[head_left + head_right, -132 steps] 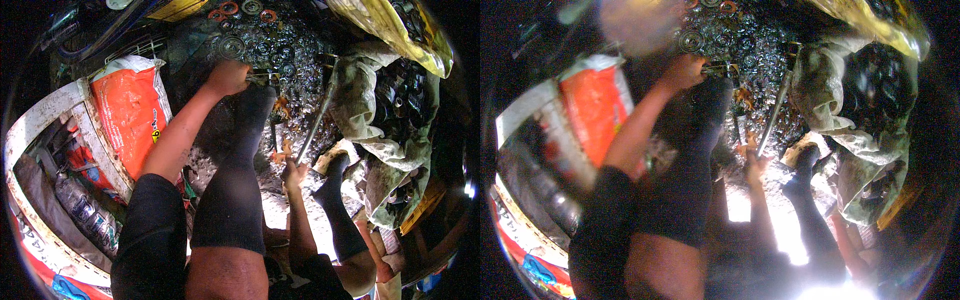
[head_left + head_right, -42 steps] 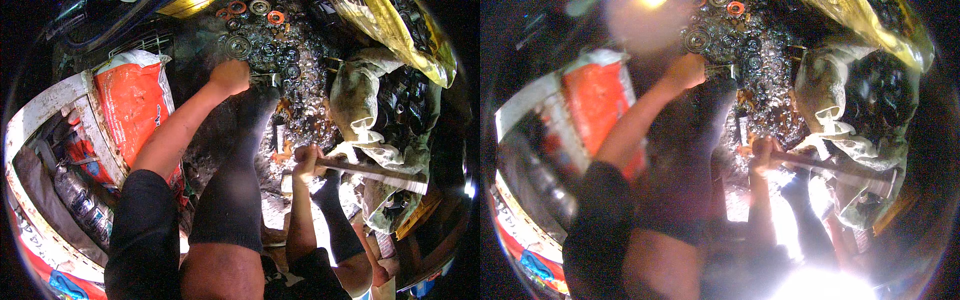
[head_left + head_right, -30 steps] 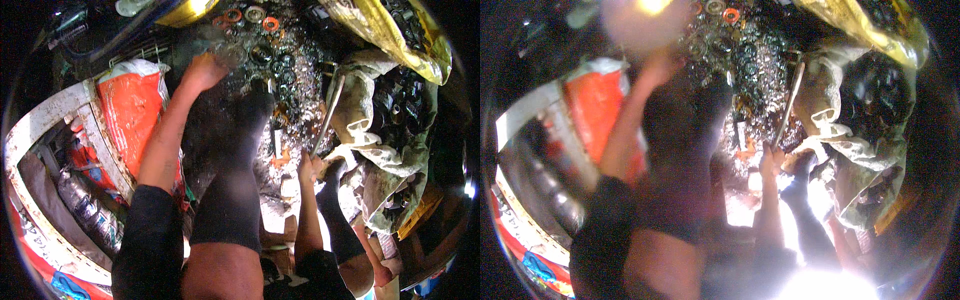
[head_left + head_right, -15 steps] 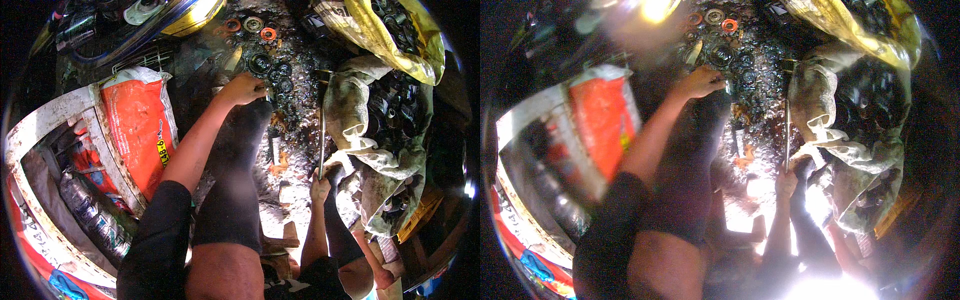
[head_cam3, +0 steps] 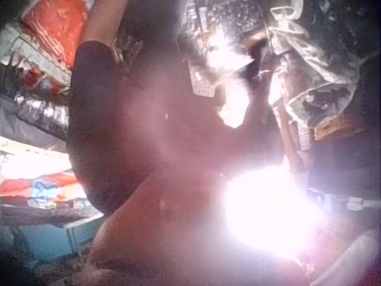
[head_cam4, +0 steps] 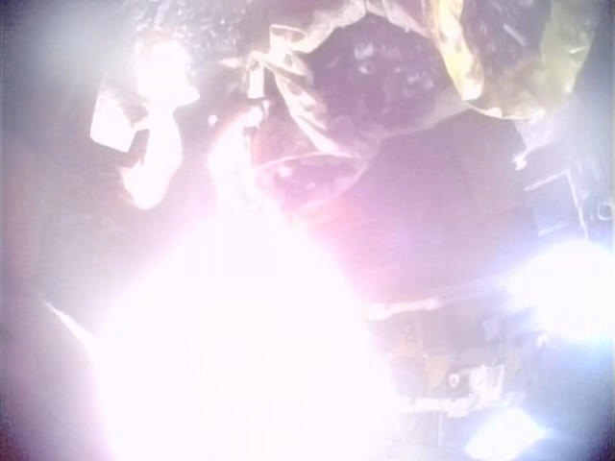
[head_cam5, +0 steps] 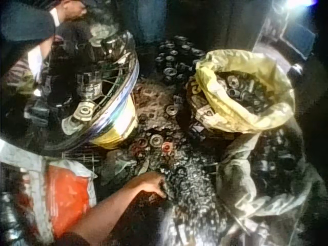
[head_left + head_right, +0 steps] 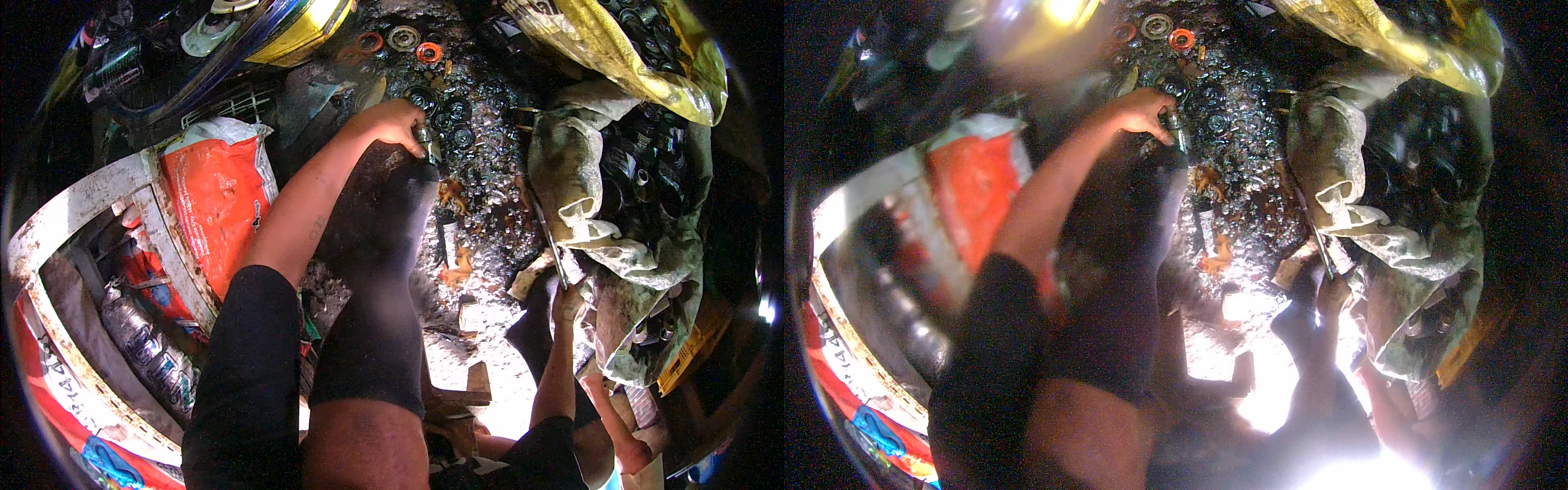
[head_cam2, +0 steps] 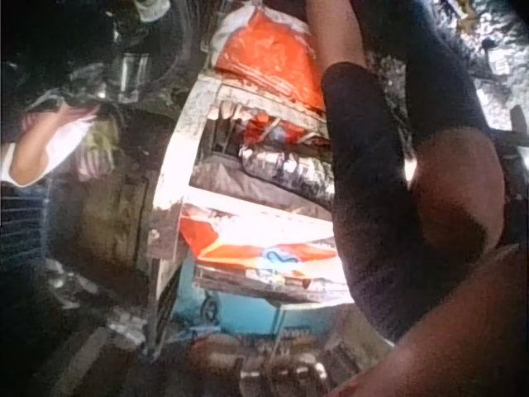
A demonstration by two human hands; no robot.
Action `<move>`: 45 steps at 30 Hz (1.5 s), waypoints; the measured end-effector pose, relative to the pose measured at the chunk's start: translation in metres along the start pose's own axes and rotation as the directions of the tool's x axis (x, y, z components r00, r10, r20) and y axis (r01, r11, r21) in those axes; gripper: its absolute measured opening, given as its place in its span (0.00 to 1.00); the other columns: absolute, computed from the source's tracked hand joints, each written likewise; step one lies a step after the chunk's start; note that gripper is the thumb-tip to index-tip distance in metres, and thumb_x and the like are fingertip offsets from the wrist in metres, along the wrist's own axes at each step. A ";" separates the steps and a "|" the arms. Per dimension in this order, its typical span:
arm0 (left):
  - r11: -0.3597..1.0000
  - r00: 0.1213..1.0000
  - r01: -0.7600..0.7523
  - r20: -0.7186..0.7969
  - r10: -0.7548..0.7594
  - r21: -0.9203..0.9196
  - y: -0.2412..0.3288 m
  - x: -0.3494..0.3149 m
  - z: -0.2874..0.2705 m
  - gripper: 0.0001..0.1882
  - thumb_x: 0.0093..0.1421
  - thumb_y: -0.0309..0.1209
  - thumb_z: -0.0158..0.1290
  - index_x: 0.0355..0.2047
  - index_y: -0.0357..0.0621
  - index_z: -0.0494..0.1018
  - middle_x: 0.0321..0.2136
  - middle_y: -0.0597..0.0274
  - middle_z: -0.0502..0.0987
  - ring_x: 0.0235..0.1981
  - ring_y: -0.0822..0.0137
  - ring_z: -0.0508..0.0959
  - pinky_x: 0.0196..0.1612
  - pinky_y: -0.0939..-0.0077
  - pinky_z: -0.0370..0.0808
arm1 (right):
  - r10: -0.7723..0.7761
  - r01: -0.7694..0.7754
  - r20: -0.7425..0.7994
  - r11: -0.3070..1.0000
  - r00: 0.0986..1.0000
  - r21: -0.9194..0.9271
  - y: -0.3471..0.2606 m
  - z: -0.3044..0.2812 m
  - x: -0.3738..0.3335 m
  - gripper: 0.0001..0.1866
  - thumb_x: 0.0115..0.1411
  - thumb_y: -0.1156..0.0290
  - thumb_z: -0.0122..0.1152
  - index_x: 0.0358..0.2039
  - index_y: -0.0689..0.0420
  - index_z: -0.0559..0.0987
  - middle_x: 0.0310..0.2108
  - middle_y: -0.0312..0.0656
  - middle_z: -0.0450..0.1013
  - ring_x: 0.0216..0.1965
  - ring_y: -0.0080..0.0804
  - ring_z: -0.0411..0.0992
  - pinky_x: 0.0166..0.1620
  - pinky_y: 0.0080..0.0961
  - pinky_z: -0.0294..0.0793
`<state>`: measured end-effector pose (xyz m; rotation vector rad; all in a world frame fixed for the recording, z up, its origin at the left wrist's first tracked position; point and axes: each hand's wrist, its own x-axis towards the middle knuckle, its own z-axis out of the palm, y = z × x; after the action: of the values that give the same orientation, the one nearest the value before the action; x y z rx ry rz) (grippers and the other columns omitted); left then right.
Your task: The person sits on the floor and uses a metal rod to pry apart cylindrical mechanical parts. They repeatedly pick up parts, separate them, and place the components into nearby sacks. The person also briefly handles a large metal sheet and adjusts items on a rack.
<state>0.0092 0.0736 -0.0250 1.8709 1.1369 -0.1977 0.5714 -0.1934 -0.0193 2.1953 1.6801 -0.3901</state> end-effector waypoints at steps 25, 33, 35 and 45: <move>0.905 0.365 -0.407 -0.930 0.037 -0.124 0.102 0.036 -0.168 0.12 0.61 0.43 0.55 0.37 0.51 0.80 0.31 0.55 0.82 0.32 0.58 0.83 0.36 0.65 0.79 | 0.093 0.016 -0.348 0.955 0.933 0.296 -0.105 -0.060 -0.014 0.19 0.53 0.60 0.63 0.41 0.57 0.72 0.43 0.54 0.68 0.49 0.57 0.64 0.53 0.53 0.61; 0.908 0.760 0.328 -0.643 -0.091 0.259 0.012 0.024 -0.030 0.40 0.40 0.43 0.70 0.55 0.49 0.69 0.55 0.45 0.66 0.56 0.42 0.68 0.50 0.53 0.76 | -0.063 0.188 -0.311 0.901 0.948 0.391 -0.154 -0.044 -0.055 0.15 0.54 0.70 0.60 0.43 0.58 0.72 0.46 0.54 0.68 0.50 0.53 0.66 0.53 0.47 0.63; 0.910 0.780 0.351 -0.607 -0.155 0.220 0.004 0.029 -0.024 0.44 0.38 0.42 0.71 0.57 0.48 0.67 0.57 0.44 0.65 0.58 0.41 0.67 0.52 0.53 0.75 | -0.105 0.147 -0.116 0.870 0.988 0.471 -0.177 -0.056 -0.053 0.18 0.53 0.71 0.62 0.45 0.59 0.72 0.46 0.55 0.69 0.50 0.55 0.66 0.52 0.46 0.63; 0.930 0.898 0.342 -0.337 -0.281 0.137 0.037 0.046 -0.032 0.37 0.37 0.40 0.71 0.49 0.43 0.72 0.42 0.45 0.78 0.46 0.48 0.77 0.50 0.61 0.75 | -0.194 0.227 -0.136 0.597 0.972 0.770 -0.319 -0.092 0.018 0.21 0.55 0.65 0.63 0.45 0.63 0.70 0.43 0.56 0.70 0.45 0.57 0.69 0.48 0.46 0.69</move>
<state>0.0546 0.1204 -0.0086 1.9224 1.6946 -0.2023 0.2685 -0.0620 0.0220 2.5465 2.0534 -1.4030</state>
